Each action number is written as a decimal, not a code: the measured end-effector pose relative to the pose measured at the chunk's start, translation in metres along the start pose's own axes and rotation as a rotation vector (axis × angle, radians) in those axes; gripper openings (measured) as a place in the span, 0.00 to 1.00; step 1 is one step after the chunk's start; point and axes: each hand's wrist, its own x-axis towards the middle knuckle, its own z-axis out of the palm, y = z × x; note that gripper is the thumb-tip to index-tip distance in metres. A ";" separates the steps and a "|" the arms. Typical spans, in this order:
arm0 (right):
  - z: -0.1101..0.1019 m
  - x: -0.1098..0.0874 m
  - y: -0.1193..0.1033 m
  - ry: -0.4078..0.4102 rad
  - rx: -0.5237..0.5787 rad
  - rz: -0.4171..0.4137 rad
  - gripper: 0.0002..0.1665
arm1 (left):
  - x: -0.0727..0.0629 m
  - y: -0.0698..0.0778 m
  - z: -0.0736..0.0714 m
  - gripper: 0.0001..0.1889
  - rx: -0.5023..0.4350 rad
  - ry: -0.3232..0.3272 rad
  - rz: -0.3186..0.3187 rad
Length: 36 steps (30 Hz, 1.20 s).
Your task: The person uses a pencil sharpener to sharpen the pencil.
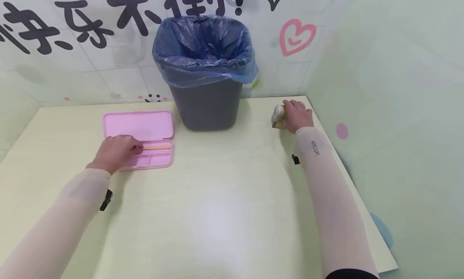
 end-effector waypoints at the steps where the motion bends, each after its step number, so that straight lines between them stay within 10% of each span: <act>1: 0.000 0.000 0.000 -0.004 -0.007 -0.002 0.41 | -0.001 0.000 0.000 0.08 -0.004 0.002 0.000; 20: -0.008 -0.021 -0.005 -0.092 0.070 -0.061 0.32 | -0.003 0.003 -0.002 0.06 -0.054 0.066 0.012; 36: 0.013 -0.044 -0.051 -0.022 -0.033 -0.301 0.30 | -0.010 0.021 -0.017 0.10 -0.125 0.076 0.025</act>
